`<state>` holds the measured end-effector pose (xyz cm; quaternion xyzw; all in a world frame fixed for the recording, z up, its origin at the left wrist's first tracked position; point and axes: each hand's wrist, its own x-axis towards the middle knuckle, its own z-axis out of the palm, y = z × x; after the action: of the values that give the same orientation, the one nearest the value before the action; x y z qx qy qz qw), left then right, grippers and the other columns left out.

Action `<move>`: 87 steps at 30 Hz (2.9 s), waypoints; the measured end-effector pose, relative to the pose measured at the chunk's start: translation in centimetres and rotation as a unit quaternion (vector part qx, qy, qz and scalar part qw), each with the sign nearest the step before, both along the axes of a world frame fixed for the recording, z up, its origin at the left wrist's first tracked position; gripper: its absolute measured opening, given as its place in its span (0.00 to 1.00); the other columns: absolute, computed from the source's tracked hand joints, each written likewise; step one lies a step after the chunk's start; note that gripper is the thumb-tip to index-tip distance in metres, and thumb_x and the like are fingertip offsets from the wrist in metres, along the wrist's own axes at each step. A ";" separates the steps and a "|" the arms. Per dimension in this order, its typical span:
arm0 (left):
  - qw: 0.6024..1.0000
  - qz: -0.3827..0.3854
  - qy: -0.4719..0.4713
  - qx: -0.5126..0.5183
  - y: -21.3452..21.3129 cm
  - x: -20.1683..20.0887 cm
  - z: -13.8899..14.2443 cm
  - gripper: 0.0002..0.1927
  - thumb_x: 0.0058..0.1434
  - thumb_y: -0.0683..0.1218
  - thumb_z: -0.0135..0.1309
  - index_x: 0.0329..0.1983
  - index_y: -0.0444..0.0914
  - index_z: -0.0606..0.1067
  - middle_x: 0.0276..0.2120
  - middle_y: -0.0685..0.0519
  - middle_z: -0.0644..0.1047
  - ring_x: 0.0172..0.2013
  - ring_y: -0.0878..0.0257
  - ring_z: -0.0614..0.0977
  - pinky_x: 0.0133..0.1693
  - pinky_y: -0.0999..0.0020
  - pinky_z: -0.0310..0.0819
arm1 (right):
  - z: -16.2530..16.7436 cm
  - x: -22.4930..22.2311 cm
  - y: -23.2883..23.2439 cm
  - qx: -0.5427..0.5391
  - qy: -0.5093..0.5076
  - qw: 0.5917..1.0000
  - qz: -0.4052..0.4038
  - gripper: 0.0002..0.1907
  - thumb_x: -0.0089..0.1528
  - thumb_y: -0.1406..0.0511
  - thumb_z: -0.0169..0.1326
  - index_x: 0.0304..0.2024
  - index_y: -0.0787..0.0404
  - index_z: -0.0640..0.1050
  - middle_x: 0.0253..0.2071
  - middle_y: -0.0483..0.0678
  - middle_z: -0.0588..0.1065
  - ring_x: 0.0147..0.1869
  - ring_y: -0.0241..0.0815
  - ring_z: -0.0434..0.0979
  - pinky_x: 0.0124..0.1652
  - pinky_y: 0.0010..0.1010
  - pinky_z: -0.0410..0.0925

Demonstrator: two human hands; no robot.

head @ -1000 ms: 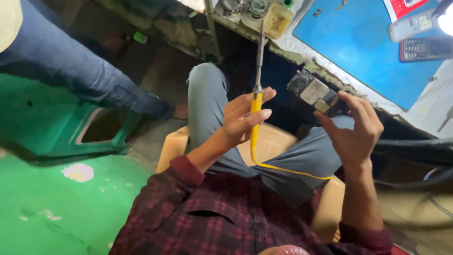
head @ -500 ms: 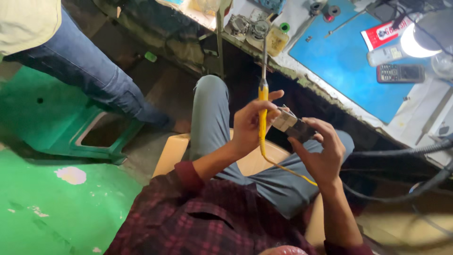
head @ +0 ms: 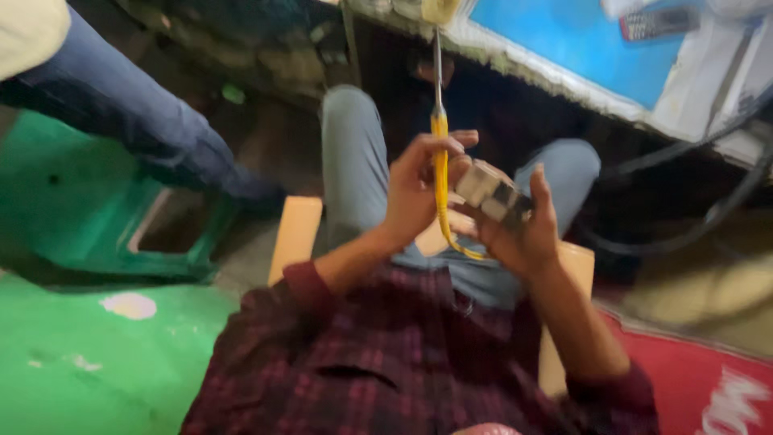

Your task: The person sits in a chair at a mobile repair bench holding a yellow soldering iron and a phone motherboard. They solder components on the board, reposition and turn the board repeatedly, and at the end place the board on the workbench.

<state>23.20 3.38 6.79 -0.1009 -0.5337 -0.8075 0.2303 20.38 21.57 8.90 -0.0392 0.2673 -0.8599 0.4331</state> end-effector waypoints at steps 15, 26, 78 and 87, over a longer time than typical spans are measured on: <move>0.994 0.065 0.049 -0.067 -0.4 2.4 2.0 0.11 0.77 0.36 0.55 0.57 0.38 0.68 0.59 0.44 0.77 0.54 0.66 0.81 0.55 0.72 0.81 | 4.4 4.0 4.3 0.086 0.180 0.976 -0.092 0.30 0.74 0.63 0.38 0.78 0.61 0.54 0.66 0.60 0.70 0.70 0.59 0.73 0.65 0.51 0.72; 0.996 0.064 0.030 -0.052 -0.5 1.6 0.2 0.12 0.76 0.37 0.56 0.57 0.38 0.68 0.57 0.43 0.79 0.53 0.70 0.81 0.51 0.77 0.76 | 2.5 4.2 3.6 0.110 0.201 0.960 -0.162 0.26 0.75 0.73 0.40 0.76 0.64 0.58 0.61 0.59 0.74 0.63 0.49 0.79 0.59 0.43 0.77; 0.838 0.161 0.262 -0.452 -4.4 -1.1 0.7 0.17 0.73 0.58 0.48 0.49 0.40 0.70 0.39 0.46 0.79 0.43 0.48 0.80 0.53 0.42 0.72 | -3.6 -4.0 1.5 -0.014 -0.012 1.000 -0.004 0.35 0.75 0.47 0.35 0.77 0.60 0.59 0.70 0.62 0.69 0.55 0.47 0.77 0.50 0.35 0.71; 0.829 0.215 0.217 -0.469 -5.7 -0.6 4.5 0.22 0.72 0.66 0.48 0.47 0.44 0.66 0.29 0.48 0.69 0.32 0.51 0.74 0.45 0.45 0.74 | -2.1 -7.0 -0.7 -0.047 -0.087 0.995 -0.023 0.32 0.76 0.48 0.35 0.77 0.56 0.61 0.68 0.60 0.71 0.54 0.46 0.75 0.50 0.35 0.70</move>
<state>22.63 -2.32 11.26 -0.2523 -0.7929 -0.3474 0.4324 13.40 20.87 6.80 0.0214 0.1888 -0.8816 0.4320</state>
